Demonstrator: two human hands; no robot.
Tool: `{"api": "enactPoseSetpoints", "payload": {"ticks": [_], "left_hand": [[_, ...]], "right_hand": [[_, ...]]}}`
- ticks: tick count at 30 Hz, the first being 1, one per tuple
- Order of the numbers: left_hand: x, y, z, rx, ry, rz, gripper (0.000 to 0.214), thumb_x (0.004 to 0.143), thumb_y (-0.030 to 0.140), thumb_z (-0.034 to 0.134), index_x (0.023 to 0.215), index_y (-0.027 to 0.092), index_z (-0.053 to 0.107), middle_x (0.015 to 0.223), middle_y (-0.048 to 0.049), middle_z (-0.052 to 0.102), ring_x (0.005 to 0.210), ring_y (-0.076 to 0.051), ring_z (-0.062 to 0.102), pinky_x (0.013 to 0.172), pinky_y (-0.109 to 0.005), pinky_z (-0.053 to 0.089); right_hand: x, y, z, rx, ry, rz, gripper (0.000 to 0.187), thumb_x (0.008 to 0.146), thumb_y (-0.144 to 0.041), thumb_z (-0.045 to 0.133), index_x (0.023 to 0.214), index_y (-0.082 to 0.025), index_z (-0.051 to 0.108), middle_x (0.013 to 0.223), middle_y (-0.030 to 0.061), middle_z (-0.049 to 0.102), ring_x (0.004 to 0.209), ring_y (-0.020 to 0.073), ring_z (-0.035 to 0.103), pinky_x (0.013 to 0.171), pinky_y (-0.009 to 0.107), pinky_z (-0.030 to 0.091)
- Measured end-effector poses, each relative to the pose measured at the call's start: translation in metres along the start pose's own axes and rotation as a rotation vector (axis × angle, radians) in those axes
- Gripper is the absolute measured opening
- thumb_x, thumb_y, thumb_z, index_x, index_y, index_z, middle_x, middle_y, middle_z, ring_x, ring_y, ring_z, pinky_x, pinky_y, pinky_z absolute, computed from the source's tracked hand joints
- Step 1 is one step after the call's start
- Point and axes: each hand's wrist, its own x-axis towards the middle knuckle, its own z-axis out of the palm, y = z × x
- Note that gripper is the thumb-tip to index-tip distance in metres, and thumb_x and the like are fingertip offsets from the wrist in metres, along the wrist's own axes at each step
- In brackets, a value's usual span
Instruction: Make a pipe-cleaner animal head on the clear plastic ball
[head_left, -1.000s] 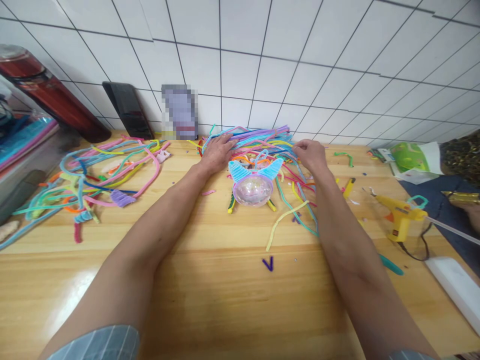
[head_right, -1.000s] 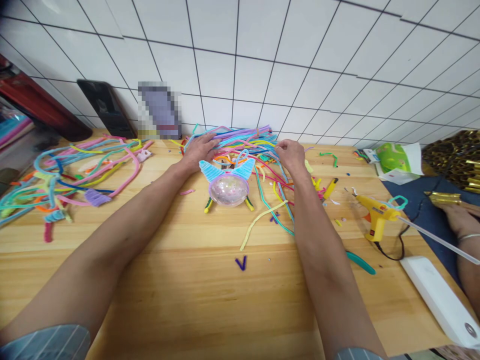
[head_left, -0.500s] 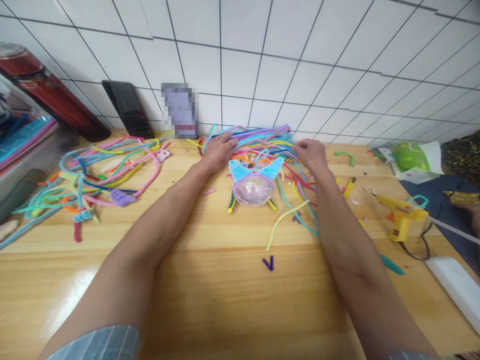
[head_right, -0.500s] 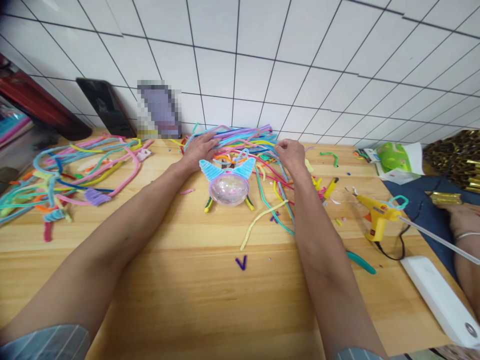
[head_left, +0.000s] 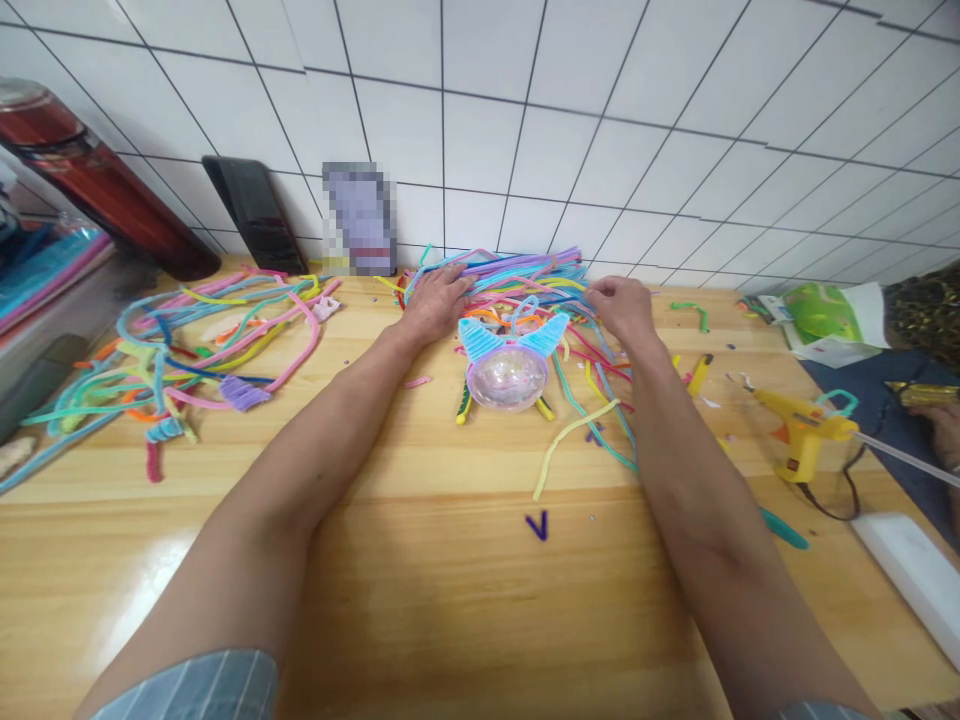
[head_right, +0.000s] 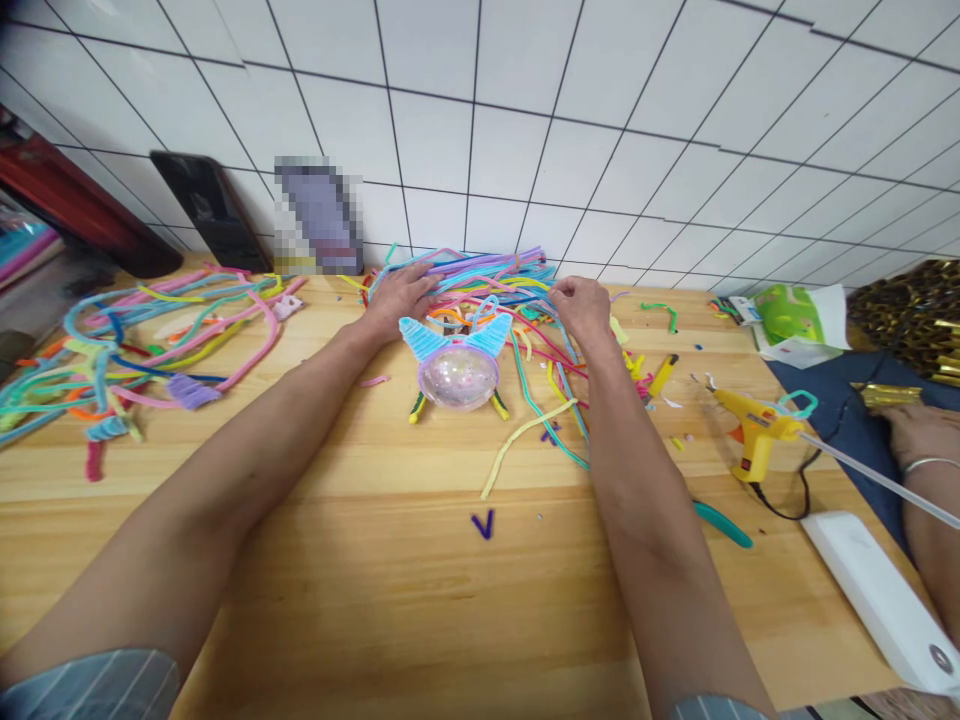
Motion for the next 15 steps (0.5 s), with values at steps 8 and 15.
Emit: {"api": "enactPoseSetpoints", "payload": {"ticks": [8, 15], "left_hand": [[-0.001, 0.001, 0.001, 0.003, 0.036, 0.012, 0.047, 0.104, 0.028, 0.055, 0.149, 0.027, 0.07, 0.167, -0.009, 0.06, 0.154, -0.034, 0.056, 0.131, -0.057, 0.044], [-0.001, 0.0, 0.001, 0.018, 0.043, 0.02, 0.048, 0.103, 0.029, 0.056, 0.149, 0.029, 0.07, 0.167, -0.0072, 0.06, 0.154, -0.034, 0.057, 0.13, -0.054, 0.046]], "right_hand": [[-0.003, -0.006, -0.004, -0.007, -0.01, 0.012, 0.021, 0.082, -0.03, 0.068, 0.091, -0.021, 0.086, 0.096, 0.0092, 0.086, 0.092, 0.0291, 0.077, 0.089, 0.041, 0.058], [-0.007, -0.011, -0.007, -0.037, -0.073, -0.02, 0.019, 0.08, -0.028, 0.068, 0.086, -0.02, 0.084, 0.087, 0.008, 0.084, 0.086, 0.0277, 0.074, 0.08, 0.038, 0.055]]}}
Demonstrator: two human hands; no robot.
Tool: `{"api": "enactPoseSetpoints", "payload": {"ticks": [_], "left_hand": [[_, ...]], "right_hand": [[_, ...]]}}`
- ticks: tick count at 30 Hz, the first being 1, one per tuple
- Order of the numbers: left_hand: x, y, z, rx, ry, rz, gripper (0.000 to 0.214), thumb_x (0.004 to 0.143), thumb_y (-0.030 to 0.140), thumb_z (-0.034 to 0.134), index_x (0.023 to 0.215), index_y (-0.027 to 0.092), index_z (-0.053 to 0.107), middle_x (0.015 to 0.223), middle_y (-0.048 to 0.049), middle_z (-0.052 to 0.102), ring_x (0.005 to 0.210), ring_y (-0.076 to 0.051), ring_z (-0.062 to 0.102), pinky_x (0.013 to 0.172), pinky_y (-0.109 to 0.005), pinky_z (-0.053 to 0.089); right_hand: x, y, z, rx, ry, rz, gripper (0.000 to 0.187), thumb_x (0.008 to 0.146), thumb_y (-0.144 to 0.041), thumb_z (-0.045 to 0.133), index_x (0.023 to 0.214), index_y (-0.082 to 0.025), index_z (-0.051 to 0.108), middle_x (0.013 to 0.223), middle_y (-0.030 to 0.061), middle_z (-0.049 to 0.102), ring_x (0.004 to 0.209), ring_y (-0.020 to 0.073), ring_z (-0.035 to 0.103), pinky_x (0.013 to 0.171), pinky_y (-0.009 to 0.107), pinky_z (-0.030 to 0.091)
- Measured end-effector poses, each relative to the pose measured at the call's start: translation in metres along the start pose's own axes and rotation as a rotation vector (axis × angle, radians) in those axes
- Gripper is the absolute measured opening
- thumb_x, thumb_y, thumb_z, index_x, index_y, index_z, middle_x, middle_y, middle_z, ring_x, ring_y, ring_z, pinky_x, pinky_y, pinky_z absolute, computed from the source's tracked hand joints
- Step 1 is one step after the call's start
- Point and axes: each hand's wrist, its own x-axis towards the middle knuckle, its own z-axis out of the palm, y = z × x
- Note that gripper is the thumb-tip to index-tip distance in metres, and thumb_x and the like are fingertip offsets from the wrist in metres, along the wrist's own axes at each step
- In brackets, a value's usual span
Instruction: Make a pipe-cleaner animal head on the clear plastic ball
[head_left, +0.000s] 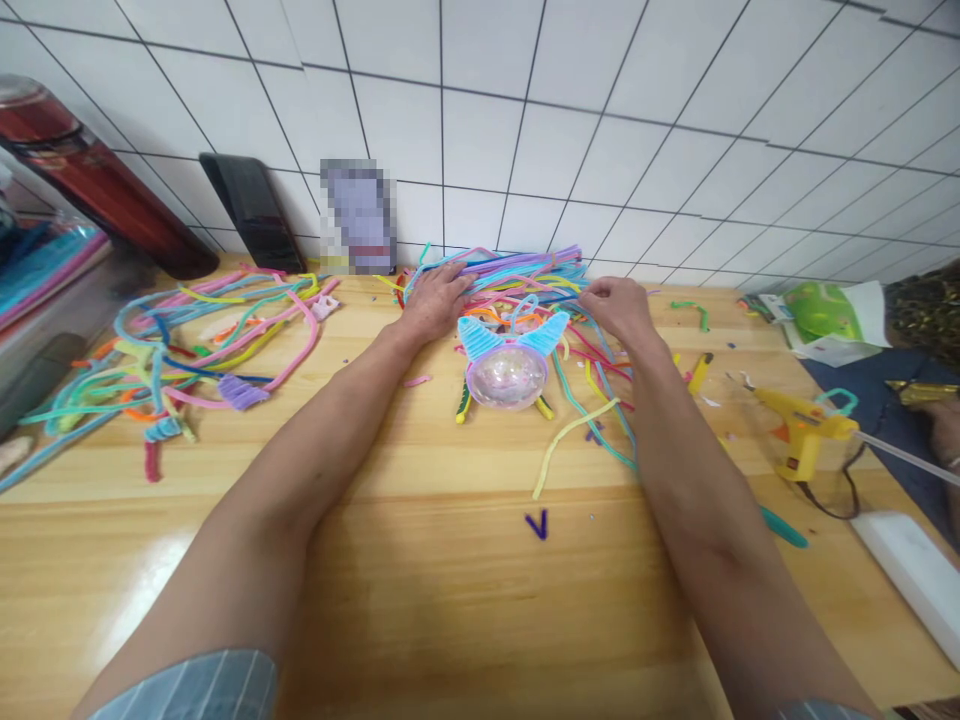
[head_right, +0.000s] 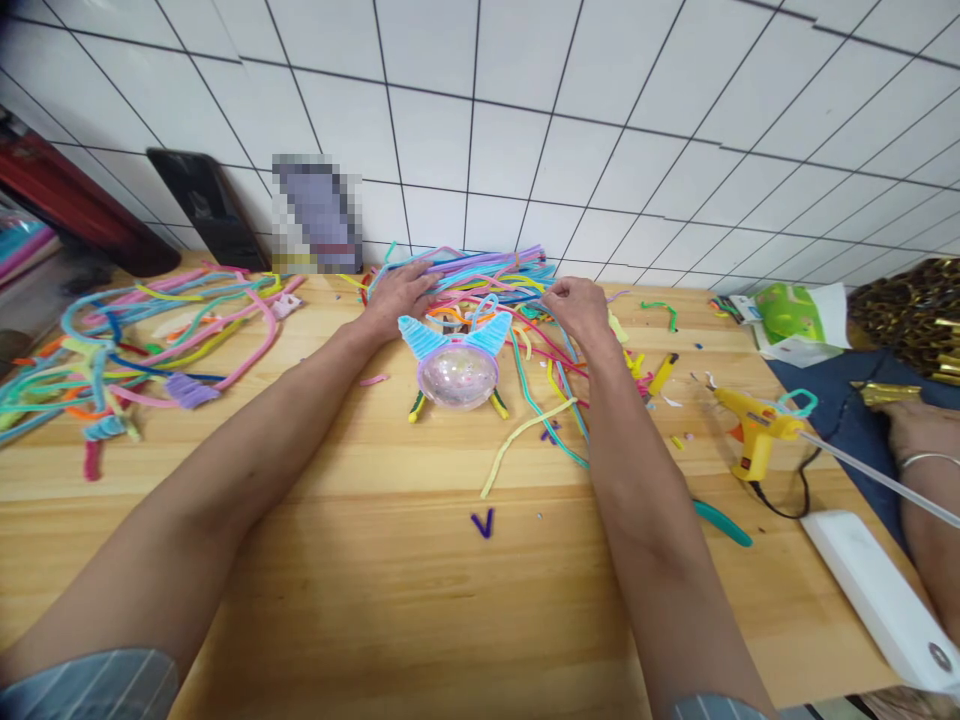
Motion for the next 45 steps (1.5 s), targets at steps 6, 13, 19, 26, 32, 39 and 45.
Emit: {"api": "enactPoseSetpoints", "payload": {"ticks": [6, 13, 19, 26, 32, 39, 45], "left_hand": [[0.0, 0.0, -0.001, -0.012, -0.007, -0.002, 0.049, 0.102, 0.028, 0.055, 0.149, 0.029, 0.07, 0.168, -0.0072, 0.059, 0.155, -0.034, 0.056, 0.131, -0.055, 0.045], [0.0, 0.0, -0.002, 0.0, -0.018, -0.003, 0.048, 0.103, 0.027, 0.058, 0.149, 0.028, 0.07, 0.168, -0.0069, 0.059, 0.155, -0.034, 0.055, 0.13, -0.054, 0.045], [0.0, -0.001, 0.0, -0.009, -0.02, 0.001, 0.045, 0.107, 0.03, 0.056, 0.15, 0.024, 0.067, 0.168, -0.01, 0.059, 0.155, -0.032, 0.054, 0.132, -0.054, 0.043], [0.001, -0.003, 0.002, -0.005, -0.015, 0.004, 0.048, 0.105, 0.033, 0.056, 0.15, 0.026, 0.069, 0.167, -0.0105, 0.059, 0.157, -0.035, 0.054, 0.131, -0.053, 0.043], [0.001, -0.006, 0.005, -0.011, -0.002, 0.014, 0.047, 0.107, 0.035, 0.052, 0.15, 0.026, 0.069, 0.168, -0.0104, 0.059, 0.157, -0.036, 0.054, 0.131, -0.056, 0.043], [0.002, -0.006, 0.006, 0.0, 0.007, 0.019, 0.047, 0.107, 0.034, 0.053, 0.15, 0.025, 0.07, 0.166, -0.0117, 0.06, 0.155, -0.035, 0.056, 0.13, -0.055, 0.044], [0.002, -0.003, 0.004, 0.006, -0.007, 0.0, 0.048, 0.108, 0.035, 0.053, 0.151, 0.025, 0.069, 0.167, -0.0117, 0.059, 0.156, -0.035, 0.055, 0.13, -0.053, 0.044]], "right_hand": [[0.001, 0.002, 0.002, -0.003, -0.021, -0.013, 0.018, 0.079, -0.029, 0.067, 0.083, -0.022, 0.083, 0.082, 0.0058, 0.082, 0.084, 0.0278, 0.073, 0.079, 0.038, 0.055], [0.004, 0.003, 0.001, -0.001, 0.068, 0.007, 0.022, 0.085, -0.031, 0.064, 0.09, -0.023, 0.084, 0.096, 0.0099, 0.085, 0.093, 0.0305, 0.075, 0.086, 0.041, 0.056], [0.003, -0.001, -0.002, 0.038, 0.076, -0.011, 0.024, 0.088, -0.032, 0.064, 0.094, -0.022, 0.085, 0.099, 0.0097, 0.086, 0.093, 0.0293, 0.076, 0.088, 0.041, 0.056], [0.004, -0.001, -0.01, -0.041, 0.015, 0.004, 0.023, 0.086, -0.031, 0.067, 0.094, -0.021, 0.086, 0.092, 0.0093, 0.085, 0.088, 0.0291, 0.075, 0.082, 0.039, 0.053], [0.004, -0.001, -0.008, -0.123, -0.034, 0.02, 0.026, 0.087, -0.029, 0.065, 0.097, -0.02, 0.087, 0.096, 0.011, 0.086, 0.092, 0.0297, 0.075, 0.082, 0.038, 0.052], [0.002, 0.001, 0.01, -0.18, -0.024, -0.054, 0.026, 0.089, -0.027, 0.064, 0.097, -0.021, 0.087, 0.099, 0.0102, 0.086, 0.093, 0.0285, 0.073, 0.081, 0.036, 0.05], [0.0, 0.004, 0.018, -0.203, -0.044, -0.086, 0.02, 0.089, -0.029, 0.067, 0.094, -0.02, 0.085, 0.095, 0.009, 0.084, 0.087, 0.0269, 0.071, 0.077, 0.035, 0.047]]}}
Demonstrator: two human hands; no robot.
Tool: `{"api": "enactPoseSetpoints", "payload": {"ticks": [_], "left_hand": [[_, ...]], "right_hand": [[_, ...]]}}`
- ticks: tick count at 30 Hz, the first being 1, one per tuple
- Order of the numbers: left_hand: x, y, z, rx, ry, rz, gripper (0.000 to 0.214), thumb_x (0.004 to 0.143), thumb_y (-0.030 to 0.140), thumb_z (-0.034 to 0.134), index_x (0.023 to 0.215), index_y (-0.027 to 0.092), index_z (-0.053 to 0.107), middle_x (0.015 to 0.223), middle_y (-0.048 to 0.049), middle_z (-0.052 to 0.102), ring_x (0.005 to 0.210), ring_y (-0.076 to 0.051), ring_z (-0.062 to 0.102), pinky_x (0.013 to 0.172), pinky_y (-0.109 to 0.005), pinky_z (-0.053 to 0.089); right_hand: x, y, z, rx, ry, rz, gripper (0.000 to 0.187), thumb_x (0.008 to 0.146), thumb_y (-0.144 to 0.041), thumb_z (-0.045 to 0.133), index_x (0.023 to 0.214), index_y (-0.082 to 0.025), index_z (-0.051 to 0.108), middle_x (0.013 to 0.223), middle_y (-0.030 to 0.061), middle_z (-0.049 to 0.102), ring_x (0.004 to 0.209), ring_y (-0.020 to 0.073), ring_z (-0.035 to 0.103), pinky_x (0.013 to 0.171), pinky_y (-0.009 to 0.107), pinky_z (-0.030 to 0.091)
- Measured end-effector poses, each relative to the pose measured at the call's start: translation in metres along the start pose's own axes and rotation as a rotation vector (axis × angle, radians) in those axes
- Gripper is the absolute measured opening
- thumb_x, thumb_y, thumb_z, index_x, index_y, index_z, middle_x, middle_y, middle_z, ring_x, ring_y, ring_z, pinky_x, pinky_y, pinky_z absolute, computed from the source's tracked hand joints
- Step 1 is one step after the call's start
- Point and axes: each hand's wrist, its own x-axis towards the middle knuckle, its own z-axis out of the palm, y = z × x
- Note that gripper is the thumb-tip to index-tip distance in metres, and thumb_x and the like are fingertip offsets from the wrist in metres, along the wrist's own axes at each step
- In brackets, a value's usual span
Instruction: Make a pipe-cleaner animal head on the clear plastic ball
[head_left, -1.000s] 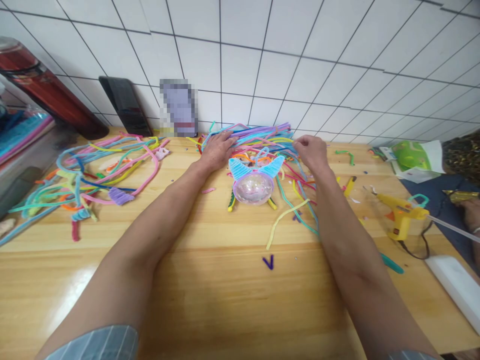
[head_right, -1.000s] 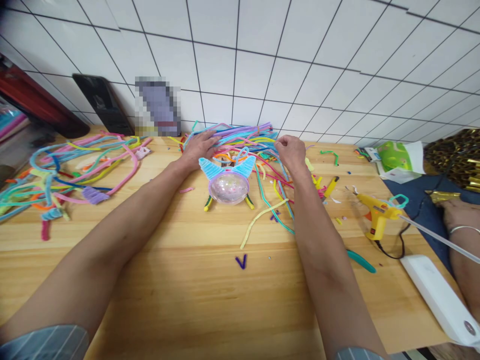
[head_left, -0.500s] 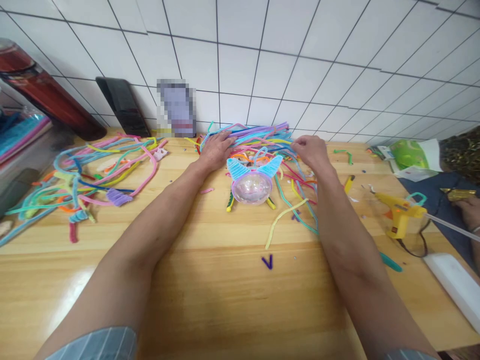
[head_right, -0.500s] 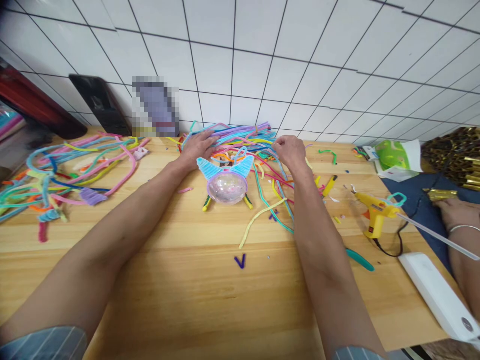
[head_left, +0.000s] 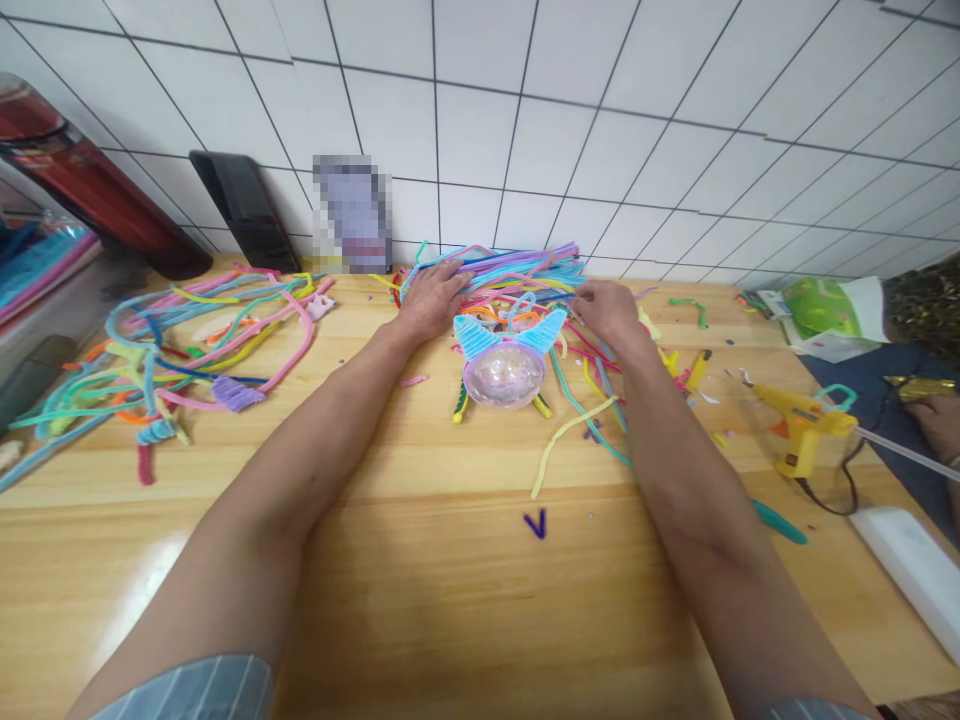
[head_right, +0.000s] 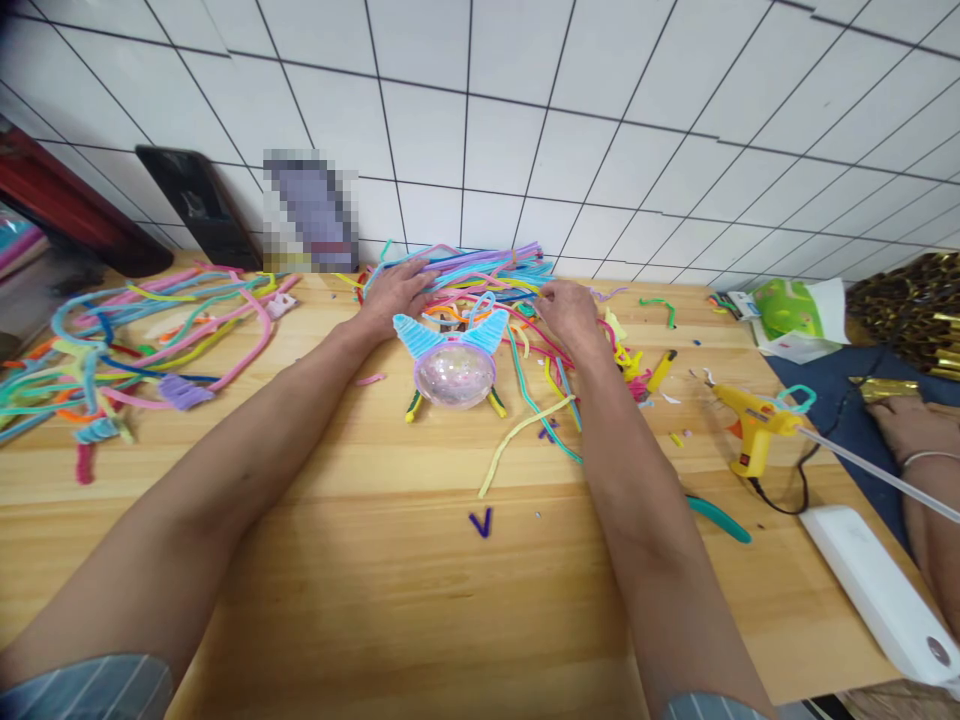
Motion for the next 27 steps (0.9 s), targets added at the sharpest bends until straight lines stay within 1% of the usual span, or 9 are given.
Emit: {"api": "enactPoseSetpoints", "payload": {"ticks": [3, 8, 13, 16, 18, 21, 24, 27], "left_hand": [[0.0, 0.0, -0.001, -0.011, -0.011, -0.001, 0.048, 0.107, 0.034, 0.055, 0.152, 0.025, 0.069, 0.168, -0.0123, 0.058, 0.158, -0.035, 0.053, 0.132, -0.052, 0.042], [-0.001, -0.003, 0.002, -0.016, 0.013, 0.013, 0.047, 0.108, 0.036, 0.054, 0.151, 0.028, 0.069, 0.167, -0.0096, 0.059, 0.157, -0.034, 0.054, 0.131, -0.053, 0.044], [-0.001, -0.006, 0.004, 0.002, 0.025, 0.036, 0.043, 0.109, 0.035, 0.053, 0.148, 0.025, 0.07, 0.166, -0.011, 0.06, 0.155, -0.034, 0.055, 0.13, -0.055, 0.044], [-0.001, -0.005, 0.003, -0.001, 0.017, 0.025, 0.044, 0.109, 0.034, 0.053, 0.149, 0.025, 0.069, 0.167, -0.0104, 0.06, 0.156, -0.033, 0.055, 0.13, -0.055, 0.044], [-0.001, -0.004, 0.002, -0.001, 0.011, 0.019, 0.045, 0.108, 0.033, 0.054, 0.15, 0.025, 0.068, 0.167, -0.01, 0.06, 0.156, -0.034, 0.055, 0.13, -0.055, 0.045], [-0.001, -0.002, -0.001, 0.014, -0.003, 0.008, 0.048, 0.106, 0.031, 0.055, 0.151, 0.026, 0.068, 0.168, -0.0097, 0.059, 0.155, -0.035, 0.056, 0.13, -0.054, 0.045], [-0.001, -0.001, -0.001, 0.014, -0.012, 0.001, 0.049, 0.106, 0.03, 0.054, 0.152, 0.025, 0.068, 0.168, -0.0095, 0.058, 0.157, -0.035, 0.055, 0.131, -0.054, 0.044], [-0.001, -0.003, 0.0, -0.004, -0.008, 0.004, 0.047, 0.108, 0.033, 0.052, 0.152, 0.025, 0.067, 0.168, -0.0093, 0.059, 0.157, -0.033, 0.054, 0.133, -0.052, 0.042]], "right_hand": [[0.002, 0.002, 0.002, -0.014, -0.014, -0.012, 0.019, 0.091, -0.029, 0.065, 0.092, -0.02, 0.082, 0.096, 0.0106, 0.083, 0.087, 0.0281, 0.07, 0.077, 0.036, 0.046], [0.002, 0.002, 0.004, -0.026, -0.023, -0.004, 0.02, 0.093, -0.03, 0.064, 0.098, -0.02, 0.08, 0.106, 0.0144, 0.083, 0.093, 0.0303, 0.07, 0.081, 0.038, 0.048], [0.002, 0.001, -0.001, 0.01, -0.019, -0.024, 0.021, 0.09, -0.031, 0.064, 0.094, -0.021, 0.082, 0.099, 0.0116, 0.083, 0.089, 0.0295, 0.07, 0.08, 0.038, 0.047], [0.006, 0.004, -0.007, 0.068, 0.049, 0.053, 0.024, 0.089, -0.032, 0.065, 0.098, -0.021, 0.084, 0.098, 0.0113, 0.083, 0.088, 0.0286, 0.069, 0.078, 0.037, 0.046], [0.008, 0.007, -0.011, 0.114, 0.109, 0.076, 0.026, 0.09, -0.033, 0.064, 0.102, -0.021, 0.084, 0.099, 0.0112, 0.083, 0.088, 0.0282, 0.068, 0.078, 0.037, 0.046], [0.009, 0.007, -0.013, 0.137, 0.128, 0.034, 0.026, 0.091, -0.033, 0.062, 0.097, -0.021, 0.084, 0.094, 0.0106, 0.081, 0.088, 0.0279, 0.067, 0.08, 0.037, 0.046], [0.007, 0.003, -0.015, 0.152, 0.105, -0.011, 0.024, 0.091, -0.031, 0.06, 0.093, -0.021, 0.082, 0.093, 0.0088, 0.081, 0.088, 0.0273, 0.067, 0.081, 0.036, 0.045], [0.004, -0.001, -0.017, 0.156, 0.056, -0.042, 0.028, 0.096, -0.035, 0.057, 0.084, -0.022, 0.078, 0.086, 0.0076, 0.078, 0.083, 0.0259, 0.065, 0.077, 0.036, 0.043]]}}
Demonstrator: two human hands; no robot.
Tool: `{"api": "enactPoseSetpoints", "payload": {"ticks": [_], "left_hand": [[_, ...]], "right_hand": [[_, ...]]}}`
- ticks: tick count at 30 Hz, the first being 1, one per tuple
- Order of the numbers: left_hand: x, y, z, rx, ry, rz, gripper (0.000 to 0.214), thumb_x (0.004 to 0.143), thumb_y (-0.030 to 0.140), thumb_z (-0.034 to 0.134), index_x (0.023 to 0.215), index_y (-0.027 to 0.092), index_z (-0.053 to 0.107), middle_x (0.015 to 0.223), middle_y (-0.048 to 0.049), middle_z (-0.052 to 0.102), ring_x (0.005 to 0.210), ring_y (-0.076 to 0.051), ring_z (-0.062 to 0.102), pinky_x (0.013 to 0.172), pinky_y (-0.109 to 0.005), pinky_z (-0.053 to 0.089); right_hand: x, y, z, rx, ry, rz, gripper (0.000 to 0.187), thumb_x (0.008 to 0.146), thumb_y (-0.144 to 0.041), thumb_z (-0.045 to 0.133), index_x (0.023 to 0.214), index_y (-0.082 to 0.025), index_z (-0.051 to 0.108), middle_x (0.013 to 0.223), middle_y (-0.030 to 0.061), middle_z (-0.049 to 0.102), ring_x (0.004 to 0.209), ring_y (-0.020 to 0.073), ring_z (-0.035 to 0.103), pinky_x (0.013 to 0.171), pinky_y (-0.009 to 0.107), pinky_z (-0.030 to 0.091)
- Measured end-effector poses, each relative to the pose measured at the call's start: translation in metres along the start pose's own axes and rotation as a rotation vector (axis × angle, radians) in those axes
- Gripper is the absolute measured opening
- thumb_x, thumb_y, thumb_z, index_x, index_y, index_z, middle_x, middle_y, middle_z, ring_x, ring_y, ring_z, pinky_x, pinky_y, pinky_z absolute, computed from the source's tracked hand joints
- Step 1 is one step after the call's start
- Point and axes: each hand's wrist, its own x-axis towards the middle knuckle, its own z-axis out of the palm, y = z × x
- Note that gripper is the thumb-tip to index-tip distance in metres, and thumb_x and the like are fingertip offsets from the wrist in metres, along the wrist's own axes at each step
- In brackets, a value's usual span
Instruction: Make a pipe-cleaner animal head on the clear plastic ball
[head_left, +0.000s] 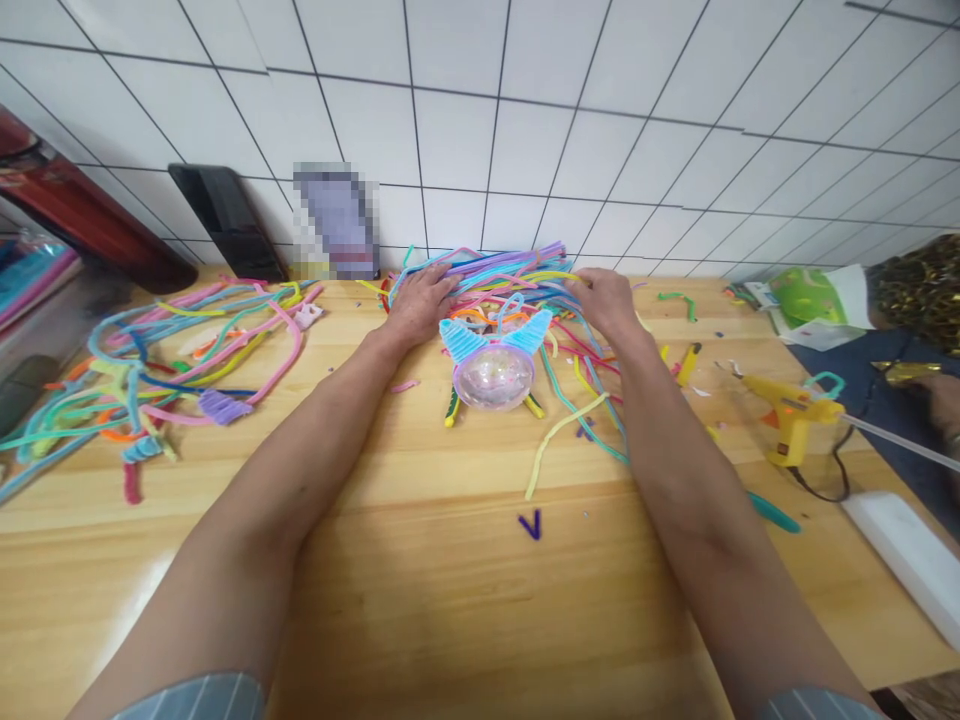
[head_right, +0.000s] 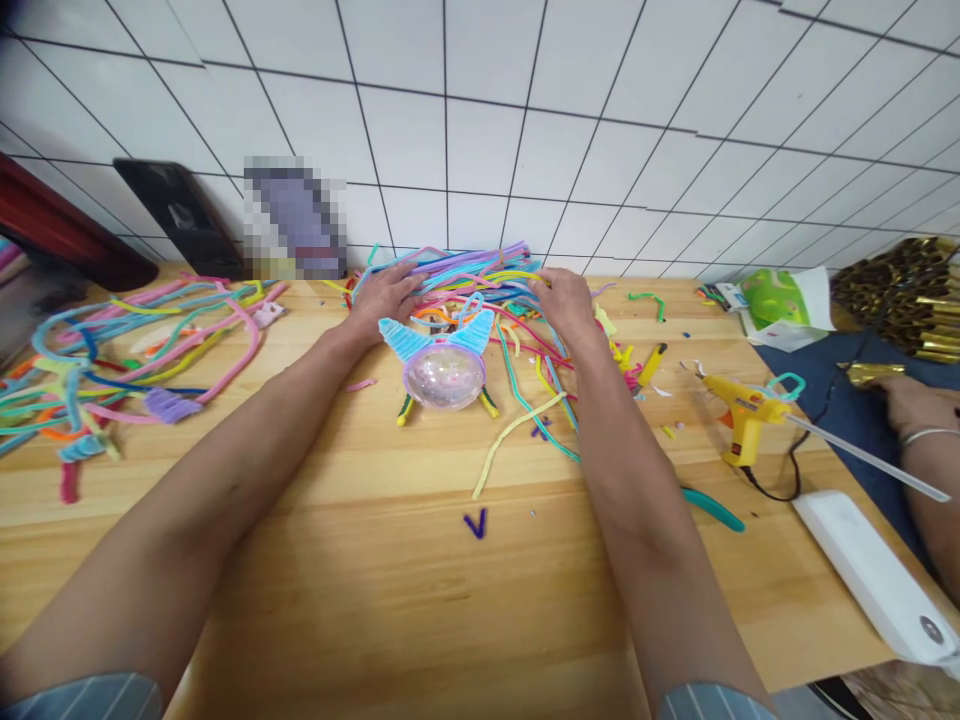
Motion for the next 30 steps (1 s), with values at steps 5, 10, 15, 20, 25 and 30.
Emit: {"api": "enactPoseSetpoints", "payload": {"ticks": [5, 10, 15, 20, 25, 30], "left_hand": [[0.0, -0.002, 0.001, -0.013, 0.006, 0.014, 0.047, 0.112, 0.038, 0.049, 0.151, 0.021, 0.068, 0.168, -0.0114, 0.058, 0.156, -0.033, 0.054, 0.133, -0.054, 0.041], [0.0, 0.0, -0.001, -0.001, 0.007, 0.008, 0.047, 0.109, 0.036, 0.053, 0.15, 0.023, 0.069, 0.167, -0.012, 0.06, 0.157, -0.035, 0.055, 0.133, -0.054, 0.041], [0.001, -0.003, 0.002, -0.051, 0.036, 0.002, 0.047, 0.107, 0.038, 0.054, 0.149, 0.028, 0.071, 0.166, -0.0099, 0.061, 0.156, -0.034, 0.056, 0.133, -0.054, 0.042], [0.001, -0.007, 0.006, -0.051, 0.07, 0.024, 0.048, 0.106, 0.041, 0.052, 0.148, 0.03, 0.071, 0.164, -0.0077, 0.063, 0.154, -0.034, 0.058, 0.131, -0.056, 0.045], [0.0, -0.007, 0.006, -0.055, 0.069, 0.02, 0.048, 0.105, 0.04, 0.052, 0.148, 0.031, 0.072, 0.164, -0.0077, 0.063, 0.155, -0.035, 0.057, 0.131, -0.057, 0.046], [0.0, -0.008, 0.005, -0.071, 0.073, 0.036, 0.05, 0.105, 0.041, 0.051, 0.149, 0.03, 0.071, 0.165, -0.0082, 0.063, 0.157, -0.035, 0.055, 0.132, -0.058, 0.044]], "right_hand": [[-0.002, -0.005, -0.002, 0.016, -0.049, -0.038, 0.027, 0.096, -0.035, 0.058, 0.091, -0.022, 0.081, 0.098, 0.0079, 0.082, 0.094, 0.0276, 0.068, 0.084, 0.036, 0.048], [0.0, -0.006, -0.001, 0.066, -0.033, -0.026, 0.027, 0.093, -0.029, 0.058, 0.099, -0.021, 0.083, 0.104, 0.0064, 0.084, 0.104, 0.0293, 0.072, 0.095, 0.039, 0.052], [0.006, 0.011, -0.008, 0.021, 0.178, 0.133, 0.029, 0.097, -0.032, 0.053, 0.1, -0.021, 0.079, 0.115, 0.0136, 0.081, 0.111, 0.0306, 0.07, 0.102, 0.043, 0.05], [0.008, 0.027, -0.012, 0.118, 0.229, 0.26, 0.026, 0.093, -0.028, 0.052, 0.096, -0.02, 0.076, 0.097, 0.0085, 0.08, 0.093, 0.0255, 0.071, 0.093, 0.041, 0.053], [0.008, 0.027, -0.006, 0.128, 0.155, 0.204, 0.026, 0.088, -0.022, 0.054, 0.096, -0.02, 0.079, 0.099, 0.009, 0.082, 0.096, 0.0265, 0.073, 0.092, 0.04, 0.054], [0.012, 0.031, 0.002, 0.067, 0.133, 0.114, 0.038, 0.088, -0.019, 0.052, 0.107, -0.022, 0.084, 0.115, 0.0107, 0.084, 0.112, 0.0313, 0.074, 0.103, 0.045, 0.054]]}}
